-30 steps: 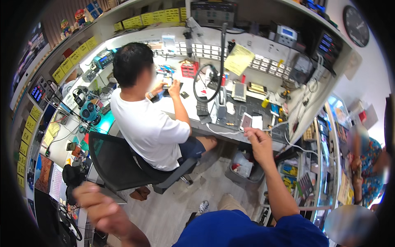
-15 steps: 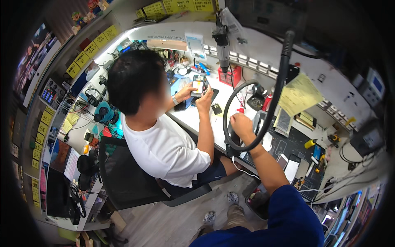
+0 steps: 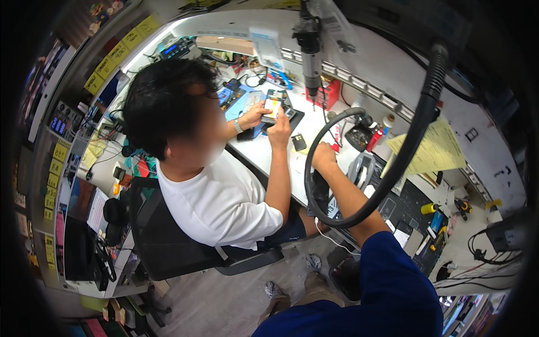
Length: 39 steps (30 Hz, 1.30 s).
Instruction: The person disassembles a Samsung smartphone, removes the battery and SIM card, and then reassembles the device. The person then places the phone into a blue plastic bag.
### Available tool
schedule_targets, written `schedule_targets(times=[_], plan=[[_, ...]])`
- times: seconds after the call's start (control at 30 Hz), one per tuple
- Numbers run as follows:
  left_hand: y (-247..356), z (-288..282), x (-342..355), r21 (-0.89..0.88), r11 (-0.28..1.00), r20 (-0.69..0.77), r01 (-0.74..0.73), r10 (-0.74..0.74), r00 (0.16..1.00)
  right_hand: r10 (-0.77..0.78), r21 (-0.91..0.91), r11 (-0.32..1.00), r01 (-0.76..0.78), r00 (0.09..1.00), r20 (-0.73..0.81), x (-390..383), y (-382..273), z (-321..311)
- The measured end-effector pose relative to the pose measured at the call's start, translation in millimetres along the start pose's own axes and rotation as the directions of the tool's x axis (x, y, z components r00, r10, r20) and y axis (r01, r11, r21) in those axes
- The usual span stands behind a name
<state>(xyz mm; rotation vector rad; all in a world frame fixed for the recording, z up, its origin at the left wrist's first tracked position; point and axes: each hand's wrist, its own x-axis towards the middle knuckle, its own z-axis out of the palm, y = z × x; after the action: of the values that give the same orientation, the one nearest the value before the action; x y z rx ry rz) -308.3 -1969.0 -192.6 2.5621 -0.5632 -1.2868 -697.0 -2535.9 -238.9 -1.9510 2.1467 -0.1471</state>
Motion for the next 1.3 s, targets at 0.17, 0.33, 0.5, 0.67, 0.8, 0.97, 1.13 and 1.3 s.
schedule_targets(times=[0.17,0.33,0.5,0.67,0.8,0.97,1.13,1.3], plan=[[-3.0,4.7,-7.5,-0.033,0.998,-0.015,0.045,-0.045,0.999,-0.006,-0.09,0.996,0.001,0.998,-0.063,10.6,-1.9,3.2],[-7.3,8.4,-11.5,-0.058,0.995,-0.027,0.075,-0.077,0.997,0.039,0.029,0.999,-0.038,0.999,-0.014,20.6,1.8,-4.5],[-10.3,14.0,-15.0,-0.088,0.991,-0.035,0.099,-0.102,0.994,0.136,0.103,0.986,-0.134,0.991,-0.009,15.7,-0.3,-18.3],[-13.0,18.4,-18.2,-0.107,0.988,-0.038,0.113,-0.118,0.992,0.209,0.241,0.948,-0.208,0.978,0.021,14.6,-1.2,-31.3],[-14.5,21.4,-20.2,-0.125,0.985,-0.042,0.12,-0.126,0.991,0.26,0.373,0.898,-0.233,0.965,-0.023,17.3,0.7,-32.2],[-17.2,24.8,-22.4,-0.145,0.981,-0.045,0.129,-0.137,0.99,0.269,0.413,0.885,-0.215,0.96,-0.076,24.0,5.4,-24.3],[-22.0,27.9,-26.2,-0.174,0.975,-0.053,0.139,-0.15,0.987,0.294,0.483,0.855,-0.189,0.944,-0.15,31.2,10.2,-9.9],[-28.4,31.7,-31.6,-0.194,0.97,-0.059,0.145,-0.159,0.986,0.347,0.763,0.617,-0.192,0.937,-0.044,30.2,8.2,-4.1]])
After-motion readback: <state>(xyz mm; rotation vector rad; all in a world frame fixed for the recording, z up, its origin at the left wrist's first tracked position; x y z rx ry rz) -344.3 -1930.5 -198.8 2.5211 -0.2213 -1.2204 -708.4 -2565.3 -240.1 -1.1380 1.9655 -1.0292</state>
